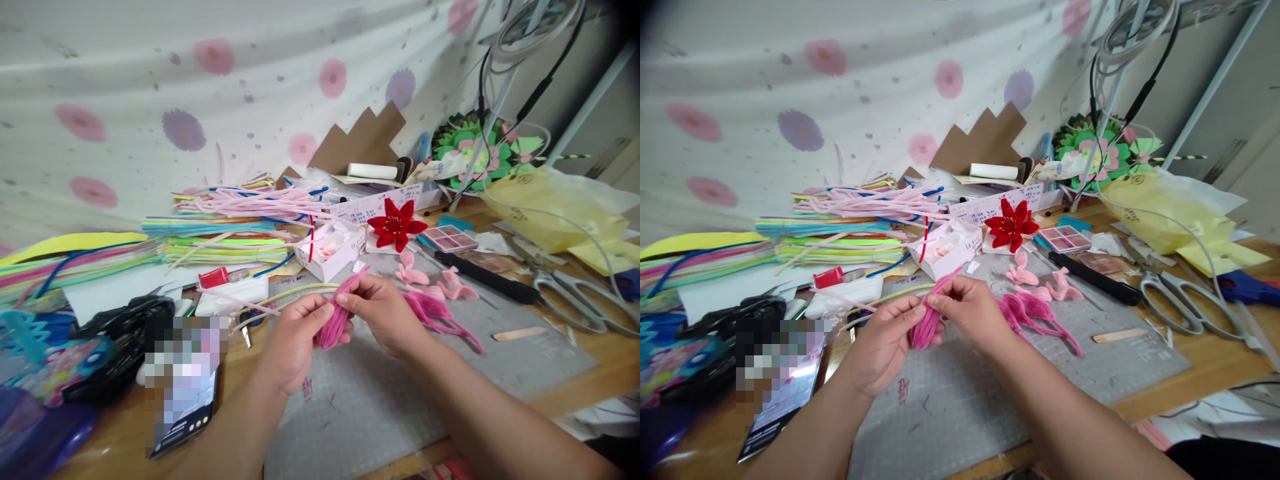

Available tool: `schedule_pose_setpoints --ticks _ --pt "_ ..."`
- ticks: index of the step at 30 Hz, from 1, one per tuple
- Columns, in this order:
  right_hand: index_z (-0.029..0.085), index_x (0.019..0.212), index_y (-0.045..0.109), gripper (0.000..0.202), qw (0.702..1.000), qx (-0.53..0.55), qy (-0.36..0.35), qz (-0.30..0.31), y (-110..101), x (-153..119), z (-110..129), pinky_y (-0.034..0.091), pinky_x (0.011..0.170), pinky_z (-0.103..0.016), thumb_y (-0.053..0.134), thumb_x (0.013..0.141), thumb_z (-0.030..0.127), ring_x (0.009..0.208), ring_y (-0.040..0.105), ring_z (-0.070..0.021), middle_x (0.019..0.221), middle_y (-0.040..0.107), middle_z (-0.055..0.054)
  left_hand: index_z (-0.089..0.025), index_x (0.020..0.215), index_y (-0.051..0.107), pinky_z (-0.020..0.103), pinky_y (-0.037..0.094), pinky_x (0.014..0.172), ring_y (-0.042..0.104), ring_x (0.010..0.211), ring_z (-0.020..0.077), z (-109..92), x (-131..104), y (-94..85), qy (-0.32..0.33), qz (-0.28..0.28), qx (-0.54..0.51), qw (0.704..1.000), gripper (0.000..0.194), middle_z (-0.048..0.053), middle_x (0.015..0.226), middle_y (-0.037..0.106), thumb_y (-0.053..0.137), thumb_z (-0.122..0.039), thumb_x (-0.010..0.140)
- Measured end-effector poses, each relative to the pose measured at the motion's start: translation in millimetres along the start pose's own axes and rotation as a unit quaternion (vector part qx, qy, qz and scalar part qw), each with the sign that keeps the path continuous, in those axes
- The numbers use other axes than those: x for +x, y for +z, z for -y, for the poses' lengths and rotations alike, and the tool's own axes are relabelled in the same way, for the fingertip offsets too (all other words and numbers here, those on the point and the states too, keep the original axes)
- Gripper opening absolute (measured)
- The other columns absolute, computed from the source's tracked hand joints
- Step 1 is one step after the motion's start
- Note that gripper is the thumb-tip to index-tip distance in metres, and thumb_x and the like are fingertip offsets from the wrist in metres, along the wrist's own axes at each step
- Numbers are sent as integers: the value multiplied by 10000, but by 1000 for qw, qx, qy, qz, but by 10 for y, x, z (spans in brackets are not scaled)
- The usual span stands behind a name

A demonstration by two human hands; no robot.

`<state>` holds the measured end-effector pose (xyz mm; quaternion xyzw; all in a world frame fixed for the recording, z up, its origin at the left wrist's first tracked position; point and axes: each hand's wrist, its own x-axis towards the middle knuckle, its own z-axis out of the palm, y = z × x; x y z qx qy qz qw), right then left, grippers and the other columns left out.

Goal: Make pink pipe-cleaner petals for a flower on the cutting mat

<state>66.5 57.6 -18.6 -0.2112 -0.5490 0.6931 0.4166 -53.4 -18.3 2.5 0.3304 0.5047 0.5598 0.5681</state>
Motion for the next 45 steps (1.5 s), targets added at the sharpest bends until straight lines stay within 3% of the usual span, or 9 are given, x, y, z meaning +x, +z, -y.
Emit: schedule_pose_setpoints --ticks 4,8,12,21,27,33,39,45 --pt "152 680 641 158 999 -37 -8 -5 -3 4 -6 419 536 -242 705 693 296 544 506 -93 605 592 14 -152 772 580 261 482 569 589 568 131 36 6 9 14 -16 -1 1000 194 19 637 632 649 -332 746" --pt "153 630 617 188 998 -59 -8 1 -13 2 10 395 543 -232 678 722 304 549 487 -86 576 565 22 -148 741 567 207 416 506 527 507 84 54 25 -31 46 -13 62 997 182 -1 628 605 622 -318 776" --pt "152 620 603 201 999 -30 9 -4 2 -9 29 382 513 -224 668 726 308 518 478 -81 557 551 27 -148 685 539 194 365 485 454 457 57 54 27 -60 76 -4 124 989 203 -22 588 574 589 -307 800" --pt "143 643 583 253 999 12 41 0 1 -12 7 423 499 -237 692 697 365 484 520 -89 559 569 18 -154 667 518 205 364 499 468 491 71 32 27 -68 95 -6 183 979 198 -30 593 564 565 -281 812" --pt "135 721 623 162 994 -101 4 40 -40 0 75 420 525 -237 696 687 276 558 550 -112 605 596 1 -138 682 564 205 393 531 498 533 83 -23 13 -58 103 -23 218 970 168 -18 596 574 587 -261 794" --pt "153 702 612 80 985 -164 -23 52 -70 16 110 433 543 -243 621 743 222 557 526 -104 615 577 8 -110 800 628 279 463 618 609 616 151 -59 18 -131 21 49 151 987 268 52 684 661 540 -362 829" --pt "143 694 622 36 981 -179 -14 75 -102 17 108 425 558 -230 629 719 167 585 531 -98 632 585 11 -100 835 624 254 420 546 641 590 172 -21 17 -145 -43 82 155 984 327 90 695 694 530 -413 829" --pt "135 685 617 86 985 -137 29 97 -119 31 85 430 531 -241 637 722 210 529 526 -99 572 578 18 -96 788 612 235 391 504 640 569 169 31 30 -136 -75 102 114 985 291 108 706 705 572 -384 802"
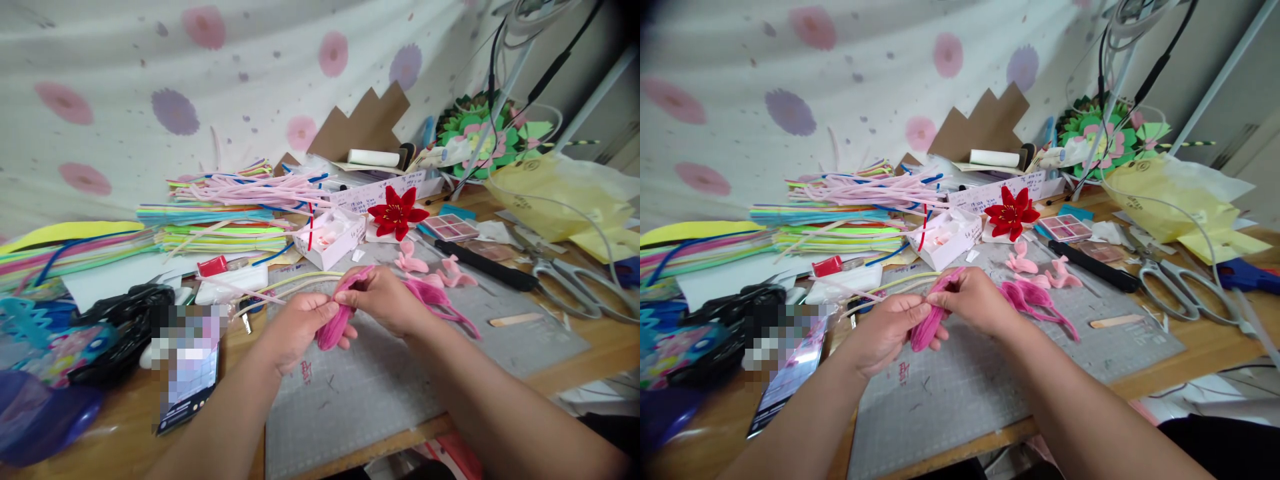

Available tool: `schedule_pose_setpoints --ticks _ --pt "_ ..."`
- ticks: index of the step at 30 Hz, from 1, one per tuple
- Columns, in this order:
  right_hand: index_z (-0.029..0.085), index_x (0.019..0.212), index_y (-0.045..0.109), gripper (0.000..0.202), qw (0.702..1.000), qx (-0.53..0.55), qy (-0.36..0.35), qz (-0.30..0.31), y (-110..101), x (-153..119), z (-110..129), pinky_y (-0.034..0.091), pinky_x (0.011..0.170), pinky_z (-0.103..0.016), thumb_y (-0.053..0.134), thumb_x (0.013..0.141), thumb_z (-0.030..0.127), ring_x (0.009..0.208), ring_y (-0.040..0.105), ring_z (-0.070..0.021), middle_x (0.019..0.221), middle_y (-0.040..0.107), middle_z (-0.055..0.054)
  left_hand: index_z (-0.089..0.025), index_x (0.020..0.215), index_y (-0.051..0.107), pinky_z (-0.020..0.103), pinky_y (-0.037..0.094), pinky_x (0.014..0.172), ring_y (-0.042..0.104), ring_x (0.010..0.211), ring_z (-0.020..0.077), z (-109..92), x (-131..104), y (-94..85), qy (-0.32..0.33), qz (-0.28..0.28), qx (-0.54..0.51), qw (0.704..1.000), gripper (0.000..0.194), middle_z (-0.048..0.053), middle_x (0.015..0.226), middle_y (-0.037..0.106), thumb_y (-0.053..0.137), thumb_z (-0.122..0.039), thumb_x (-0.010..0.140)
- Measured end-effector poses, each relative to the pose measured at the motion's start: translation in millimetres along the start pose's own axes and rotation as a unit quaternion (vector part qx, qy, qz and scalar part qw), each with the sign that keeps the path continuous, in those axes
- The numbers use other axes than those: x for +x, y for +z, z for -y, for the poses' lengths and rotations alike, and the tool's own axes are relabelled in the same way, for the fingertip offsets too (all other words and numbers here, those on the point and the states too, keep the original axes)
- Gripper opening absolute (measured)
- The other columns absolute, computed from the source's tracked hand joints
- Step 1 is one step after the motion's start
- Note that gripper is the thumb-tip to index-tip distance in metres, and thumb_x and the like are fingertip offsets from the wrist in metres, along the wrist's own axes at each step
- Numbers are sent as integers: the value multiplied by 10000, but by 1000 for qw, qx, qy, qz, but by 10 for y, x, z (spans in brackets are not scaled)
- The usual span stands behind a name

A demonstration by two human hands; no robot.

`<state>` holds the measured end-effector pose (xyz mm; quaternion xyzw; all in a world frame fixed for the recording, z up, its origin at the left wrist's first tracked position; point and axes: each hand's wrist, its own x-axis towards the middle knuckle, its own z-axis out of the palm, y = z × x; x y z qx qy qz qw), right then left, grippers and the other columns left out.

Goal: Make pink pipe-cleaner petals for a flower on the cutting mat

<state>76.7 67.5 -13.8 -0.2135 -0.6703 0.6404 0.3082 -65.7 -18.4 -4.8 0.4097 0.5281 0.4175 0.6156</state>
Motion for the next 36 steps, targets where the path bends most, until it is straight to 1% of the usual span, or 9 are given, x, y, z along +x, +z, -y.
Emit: schedule_pose_setpoints --ticks 3,7,14,17,19,23,27,32,36 --pt "132 659 624 65 1000 -17 -4 -24 1 2 -10 418 544 -233 654 695 175 558 524 -94 598 584 15 -89 822 620 249 399 523 664 635 205 14 11 3 -10 15 -22 1000 293 133 767 712 603 -378 780" --pt "131 638 626 79 999 6 -3 -50 -1 -2 -22 416 543 -224 691 659 170 568 527 -90 600 582 18 -93 843 619 235 366 523 664 646 196 17 22 29 -11 22 -53 998 287 136 808 712 613 -373 779" --pt "134 680 606 186 993 118 -7 17 20 -20 -15 424 429 -211 699 711 293 428 556 -99 486 591 27 -96 774 613 288 440 659 597 592 129 29 31 60 14 52 -164 985 223 50 679 649 649 -317 772" --pt "131 708 589 223 983 166 6 77 25 -24 -15 450 412 -227 674 744 334 428 602 -134 498 620 7 -99 766 611 302 447 665 587 568 126 38 19 54 22 66 -189 980 242 55 664 646 614 -339 800" --pt "129 714 584 233 980 176 11 96 22 -22 -24 464 414 -233 678 746 340 438 612 -141 514 631 0 -97 774 616 292 445 641 600 575 139 43 15 43 22 67 -187 980 261 75 676 660 602 -355 807" --pt "127 704 587 221 985 161 -4 68 25 -16 -48 452 416 -213 692 743 318 435 582 -107 502 613 14 -92 792 624 251 432 593 621 608 152 37 20 36 15 54 -175 983 241 95 702 679 633 -333 784" --pt "143 741 589 198 985 168 -11 46 46 -24 -57 442 427 -203 688 750 314 460 584 -100 518 612 25 -102 777 619 238 412 566 593 550 120 21 15 63 14 29 -168 985 213 58 649 659 651 -312 772" --pt "147 719 585 214 986 164 -12 27 85 -36 -34 430 418 -202 714 717 318 423 555 -87 503 588 40 -111 748 619 209 355 457 574 526 116 3 1 83 8 5 -152 988 253 42 631 643 719 -337 698" --pt "138 694 591 254 987 159 -5 -5 113 -34 -22 402 404 -194 757 657 326 406 511 -69 499 564 46 -103 779 630 237 415 518 597 565 136 -2 -2 75 2 8 -140 990 306 69 669 662 729 -373 675"
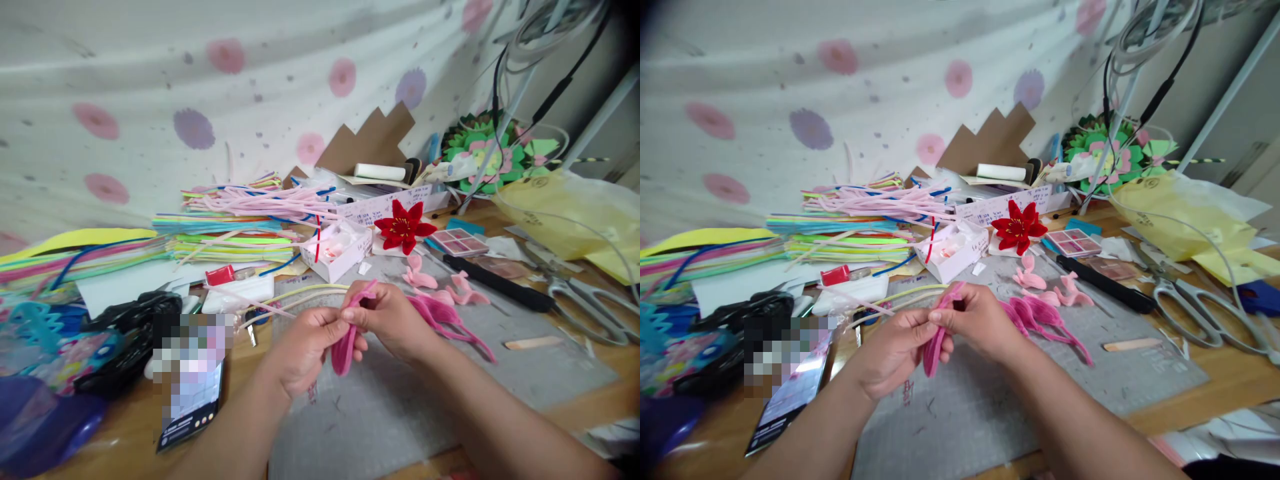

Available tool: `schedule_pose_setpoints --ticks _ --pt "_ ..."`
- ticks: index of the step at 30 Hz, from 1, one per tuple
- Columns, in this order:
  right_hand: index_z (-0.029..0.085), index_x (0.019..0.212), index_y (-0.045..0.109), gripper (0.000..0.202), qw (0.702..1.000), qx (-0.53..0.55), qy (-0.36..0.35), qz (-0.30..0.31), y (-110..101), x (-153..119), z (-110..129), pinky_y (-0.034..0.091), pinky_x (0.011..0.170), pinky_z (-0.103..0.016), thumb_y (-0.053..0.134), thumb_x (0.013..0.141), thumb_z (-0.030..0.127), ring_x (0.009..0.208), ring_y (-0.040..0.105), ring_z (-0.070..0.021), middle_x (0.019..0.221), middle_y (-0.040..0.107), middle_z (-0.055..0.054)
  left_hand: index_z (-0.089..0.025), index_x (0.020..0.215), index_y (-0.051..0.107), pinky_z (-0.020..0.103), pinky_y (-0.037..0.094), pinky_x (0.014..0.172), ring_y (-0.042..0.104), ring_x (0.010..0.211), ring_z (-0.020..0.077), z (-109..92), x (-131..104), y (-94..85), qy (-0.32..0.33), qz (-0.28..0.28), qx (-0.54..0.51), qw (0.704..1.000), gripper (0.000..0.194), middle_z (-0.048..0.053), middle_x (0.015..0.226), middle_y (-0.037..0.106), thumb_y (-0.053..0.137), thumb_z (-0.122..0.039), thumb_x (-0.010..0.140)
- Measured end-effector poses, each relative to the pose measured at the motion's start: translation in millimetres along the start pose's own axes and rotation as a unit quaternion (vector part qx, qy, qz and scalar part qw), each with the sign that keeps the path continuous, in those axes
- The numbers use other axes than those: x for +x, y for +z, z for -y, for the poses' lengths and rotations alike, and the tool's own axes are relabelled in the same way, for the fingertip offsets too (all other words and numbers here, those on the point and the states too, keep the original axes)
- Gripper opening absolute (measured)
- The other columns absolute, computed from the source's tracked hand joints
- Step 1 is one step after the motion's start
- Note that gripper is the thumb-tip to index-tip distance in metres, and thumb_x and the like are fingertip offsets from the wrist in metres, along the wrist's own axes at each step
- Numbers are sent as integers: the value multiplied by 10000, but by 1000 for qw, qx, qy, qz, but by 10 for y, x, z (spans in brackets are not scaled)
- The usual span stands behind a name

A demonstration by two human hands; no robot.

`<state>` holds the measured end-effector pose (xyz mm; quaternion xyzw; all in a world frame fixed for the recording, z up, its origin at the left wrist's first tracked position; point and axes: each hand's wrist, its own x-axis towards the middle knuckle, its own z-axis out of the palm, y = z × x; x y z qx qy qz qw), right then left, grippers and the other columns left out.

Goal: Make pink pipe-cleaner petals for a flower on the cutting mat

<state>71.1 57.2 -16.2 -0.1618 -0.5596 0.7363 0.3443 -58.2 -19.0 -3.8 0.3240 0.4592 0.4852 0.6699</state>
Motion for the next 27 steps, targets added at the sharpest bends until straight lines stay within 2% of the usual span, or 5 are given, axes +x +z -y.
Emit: schedule_pose_setpoints --ticks 11,16,20,23,27 --pt "183 660 578 202 986 -109 -123 11 21 -48 39 430 442 -237 683 746 332 472 531 -92 603 551 17 -116 678 595 219 319 429 466 465 94 -17 -44 11 31 6 107 994 343 21 573 559 639 -452 734" --pt "195 668 595 193 981 -143 -131 -6 -11 -35 21 450 515 -261 681 745 350 543 545 -116 593 543 12 -129 746 595 235 315 506 515 533 106 -14 -53 32 49 -8 133 990 266 23 642 579 586 -392 785" --pt "191 695 594 183 979 -160 -124 -9 -39 -30 17 456 576 -263 671 756 345 601 551 -117 646 560 3 -144 727 544 253 326 557 556 576 126 -21 -59 43 43 34 112 992 257 17 650 578 539 -383 821" --pt "179 708 583 185 984 -130 -118 -2 -46 -28 6 446 545 -246 675 754 332 565 538 -98 663 556 8 -149 733 537 251 310 536 511 525 115 -35 -62 23 35 51 114 992 255 -6 578 530 530 -387 824" --pt "176 726 568 175 991 -70 -111 19 -24 -29 -20 438 495 -236 660 770 319 505 538 -93 599 545 29 -142 758 575 251 305 542 457 513 106 -63 -68 5 51 25 161 985 268 -27 533 470 508 -390 833"
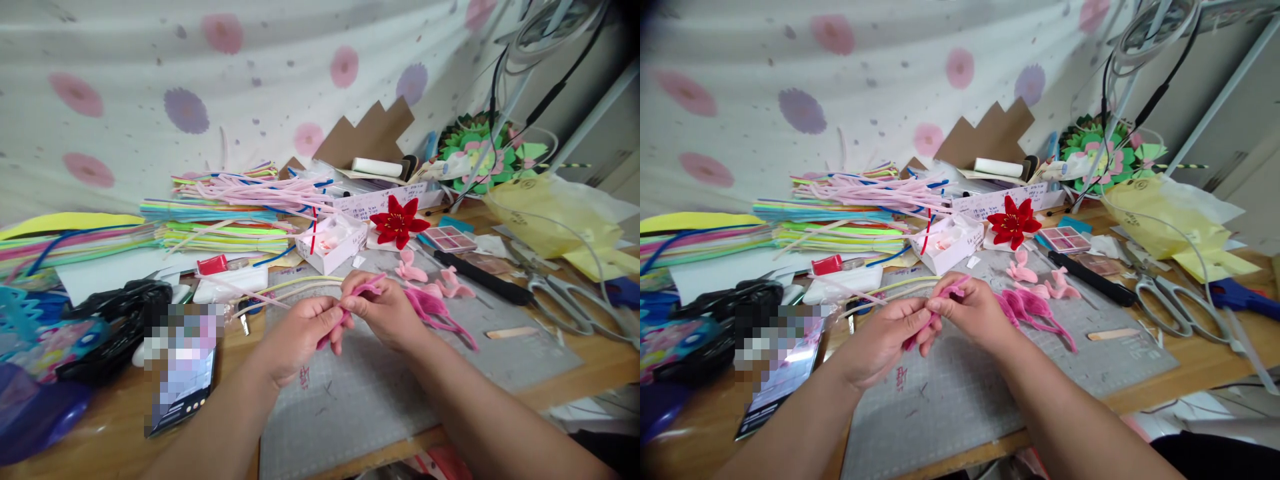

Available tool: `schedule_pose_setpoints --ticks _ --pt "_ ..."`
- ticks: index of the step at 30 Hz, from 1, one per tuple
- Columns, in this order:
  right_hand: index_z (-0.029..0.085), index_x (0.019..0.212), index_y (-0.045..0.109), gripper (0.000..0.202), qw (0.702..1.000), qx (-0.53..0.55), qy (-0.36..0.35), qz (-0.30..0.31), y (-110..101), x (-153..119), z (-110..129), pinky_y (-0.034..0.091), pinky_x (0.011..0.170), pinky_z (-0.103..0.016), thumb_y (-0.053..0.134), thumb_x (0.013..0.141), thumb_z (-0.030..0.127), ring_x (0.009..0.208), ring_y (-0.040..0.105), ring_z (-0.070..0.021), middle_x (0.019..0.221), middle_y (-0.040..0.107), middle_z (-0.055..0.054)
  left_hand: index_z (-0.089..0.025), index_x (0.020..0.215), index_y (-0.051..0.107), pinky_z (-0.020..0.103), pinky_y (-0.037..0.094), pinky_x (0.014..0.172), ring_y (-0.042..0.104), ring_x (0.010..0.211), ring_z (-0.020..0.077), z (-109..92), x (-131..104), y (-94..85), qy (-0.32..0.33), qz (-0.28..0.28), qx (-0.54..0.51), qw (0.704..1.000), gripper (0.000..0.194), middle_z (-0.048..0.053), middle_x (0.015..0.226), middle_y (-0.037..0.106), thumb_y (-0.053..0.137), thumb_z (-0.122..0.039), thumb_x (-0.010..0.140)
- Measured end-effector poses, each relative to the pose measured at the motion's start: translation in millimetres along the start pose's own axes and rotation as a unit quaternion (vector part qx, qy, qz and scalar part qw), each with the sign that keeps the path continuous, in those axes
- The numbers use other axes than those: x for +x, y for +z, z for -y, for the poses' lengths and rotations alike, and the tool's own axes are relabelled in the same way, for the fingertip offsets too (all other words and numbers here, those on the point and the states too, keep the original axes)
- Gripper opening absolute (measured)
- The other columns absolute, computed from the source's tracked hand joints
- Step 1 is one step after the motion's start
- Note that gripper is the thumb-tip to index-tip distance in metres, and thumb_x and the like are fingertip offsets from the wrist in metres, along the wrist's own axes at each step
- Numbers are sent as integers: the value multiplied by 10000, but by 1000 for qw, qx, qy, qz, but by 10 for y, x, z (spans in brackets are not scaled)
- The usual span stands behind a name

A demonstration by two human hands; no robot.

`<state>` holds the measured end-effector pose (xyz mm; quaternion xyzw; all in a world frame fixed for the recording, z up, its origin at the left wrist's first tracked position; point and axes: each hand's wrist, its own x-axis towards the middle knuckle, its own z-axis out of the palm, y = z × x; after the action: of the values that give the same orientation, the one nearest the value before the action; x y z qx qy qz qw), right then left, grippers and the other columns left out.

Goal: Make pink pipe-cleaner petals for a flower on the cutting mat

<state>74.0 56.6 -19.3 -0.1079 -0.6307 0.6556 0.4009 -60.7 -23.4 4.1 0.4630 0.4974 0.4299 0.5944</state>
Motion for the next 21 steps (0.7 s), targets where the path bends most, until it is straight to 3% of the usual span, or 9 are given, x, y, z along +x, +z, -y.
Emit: schedule_pose_setpoints --ticks 3,6,8,10,12,16,18,21 --pt "177 731 572 147 1000 10 -8 11 1 0 -23 452 522 -243 652 780 290 527 550 -96 611 540 27 -150 735 573 255 318 566 462 528 112 -16 1 -9 13 -22 49 998 266 -21 547 490 485 -376 843" --pt "209 918 571 237 1000 9 -20 -13 -63 5 -1 471 567 -256 688 741 316 630 562 -115 739 538 13 -167 676 563 260 334 611 502 592 134 -23 10 -31 46 -76 156 984 255 -6 594 545 470 -332 847" --pt "260 1107 508 457 995 -44 -65 -63 -135 8 82 484 643 -277 710 710 357 760 552 -138 893 530 -12 -179 658 563 260 333 620 519 623 151 -30 15 -49 70 -120 228 964 250 -5 607 563 468 -316 844" --pt "286 1163 490 487 974 -164 -132 -86 -200 8 227 474 745 -313 695 726 356 873 527 -160 1007 511 -37 -188 654 567 260 328 607 523 621 162 -43 15 -60 81 -149 270 948 247 -7 600 567 463 -313 840" --pt "269 1053 588 292 921 -337 -192 -31 -230 10 402 442 812 -349 656 771 292 933 517 -183 1022 524 -50 -191 648 569 261 330 601 528 621 168 -62 8 -59 78 -156 291 941 251 -3 606 579 457 -309 838" --pt "239 907 684 138 766 -592 -214 128 -190 39 645 418 822 -386 587 814 205 990 488 -225 1046 572 -68 -191 625 553 269 342 612 539 636 175 -85 -8 -50 76 -148 304 938 281 8 633 599 443 -323 847" --pt "212 903 684 146 724 -643 -208 138 -161 66 675 420 826 -400 555 836 207 1002 475 -238 1068 579 -81 -190 632 551 272 347 615 543 639 177 -77 -7 -51 78 -143 299 940 283 11 638 604 440 -333 850" --pt "195 879 677 165 690 -678 -214 136 -130 97 663 415 845 -416 514 858 197 1021 463 -248 1083 580 -83 -190 651 549 277 355 618 553 636 179 -55 3 -53 72 -145 286 944 273 7 631 606 439 -340 851"
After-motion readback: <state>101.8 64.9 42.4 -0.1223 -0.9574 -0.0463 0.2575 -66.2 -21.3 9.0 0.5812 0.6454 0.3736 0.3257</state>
